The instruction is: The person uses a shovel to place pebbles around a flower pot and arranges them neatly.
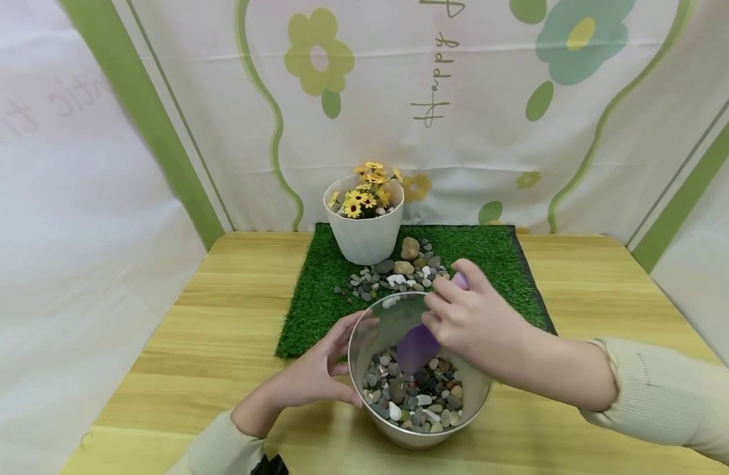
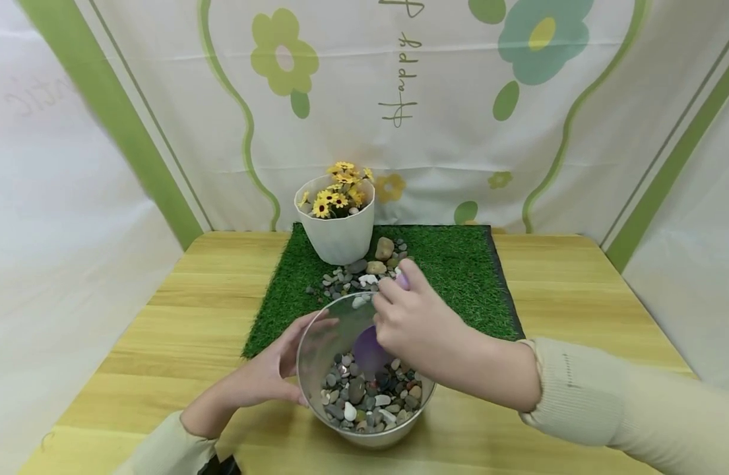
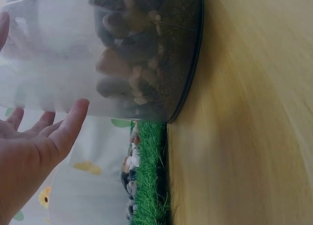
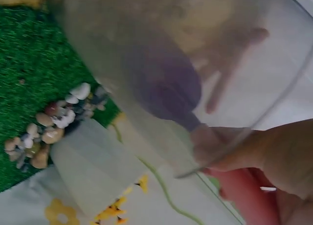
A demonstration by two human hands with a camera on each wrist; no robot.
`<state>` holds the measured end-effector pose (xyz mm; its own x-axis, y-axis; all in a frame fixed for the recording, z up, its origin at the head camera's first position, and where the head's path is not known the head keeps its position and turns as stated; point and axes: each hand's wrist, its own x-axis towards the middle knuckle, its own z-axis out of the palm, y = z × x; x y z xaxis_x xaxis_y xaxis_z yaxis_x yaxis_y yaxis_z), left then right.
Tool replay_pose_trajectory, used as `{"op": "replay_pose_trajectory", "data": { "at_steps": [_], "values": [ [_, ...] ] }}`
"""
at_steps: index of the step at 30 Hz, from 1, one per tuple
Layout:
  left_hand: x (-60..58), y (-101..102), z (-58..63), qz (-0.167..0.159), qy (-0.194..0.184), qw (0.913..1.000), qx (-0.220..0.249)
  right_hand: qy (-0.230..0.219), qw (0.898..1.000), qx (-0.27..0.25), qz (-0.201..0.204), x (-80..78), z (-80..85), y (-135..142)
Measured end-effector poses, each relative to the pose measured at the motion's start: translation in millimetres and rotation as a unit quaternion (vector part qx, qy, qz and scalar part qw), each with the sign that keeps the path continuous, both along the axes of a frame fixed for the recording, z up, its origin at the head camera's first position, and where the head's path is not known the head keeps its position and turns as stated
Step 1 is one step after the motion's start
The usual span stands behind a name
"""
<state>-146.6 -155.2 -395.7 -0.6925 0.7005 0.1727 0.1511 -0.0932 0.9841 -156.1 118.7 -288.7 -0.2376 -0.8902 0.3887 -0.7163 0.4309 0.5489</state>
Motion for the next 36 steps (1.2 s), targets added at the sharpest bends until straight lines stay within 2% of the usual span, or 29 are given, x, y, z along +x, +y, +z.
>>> {"op": "replay_pose_trajectory", "data": {
  "at_steps": [4, 7, 10, 15, 18, 23, 28, 36],
  "values": [
    [0.1, 0, 1.4, -0.002, -0.003, 1.0000, 0.000, 0.060, 0.997, 0.018, 0.047, -7.9, -10.4, -6],
    [0.5, 1, 1.5, -0.003, -0.010, 0.9999, -0.003, 0.087, 0.994, 0.022, 0.068, -11.1, -15.5, -9],
    [0.6, 2, 1.4, -0.002, -0.010, 0.9999, -0.003, 0.106, 0.991, 0.021, 0.074, -11.1, -18.5, -11],
    [0.3, 1, 0.3, -0.003, -0.001, 0.9999, 0.011, 0.119, 0.990, 0.044, 0.059, -6.7, -17.7, -15],
    [1.1, 1, 0.1, 0.000, 0.002, 1.0000, 0.009, 0.116, 0.989, 0.086, 0.032, -0.2, -13.4, -19],
    [2.6, 2, -1.2, -0.002, 0.013, 0.9999, 0.010, 0.101, 0.981, 0.161, -0.023, 15.0, -4.2, -19],
    [2.3, 2, -3.1, -0.002, 0.013, 0.9998, 0.015, 0.075, 0.977, 0.192, -0.059, 21.3, 4.0, -17],
    [1.0, 1, -2.6, 0.007, 0.025, 0.9996, 0.011, -0.007, 0.961, 0.257, -0.101, 26.3, 9.3, -12]
  ]
}}
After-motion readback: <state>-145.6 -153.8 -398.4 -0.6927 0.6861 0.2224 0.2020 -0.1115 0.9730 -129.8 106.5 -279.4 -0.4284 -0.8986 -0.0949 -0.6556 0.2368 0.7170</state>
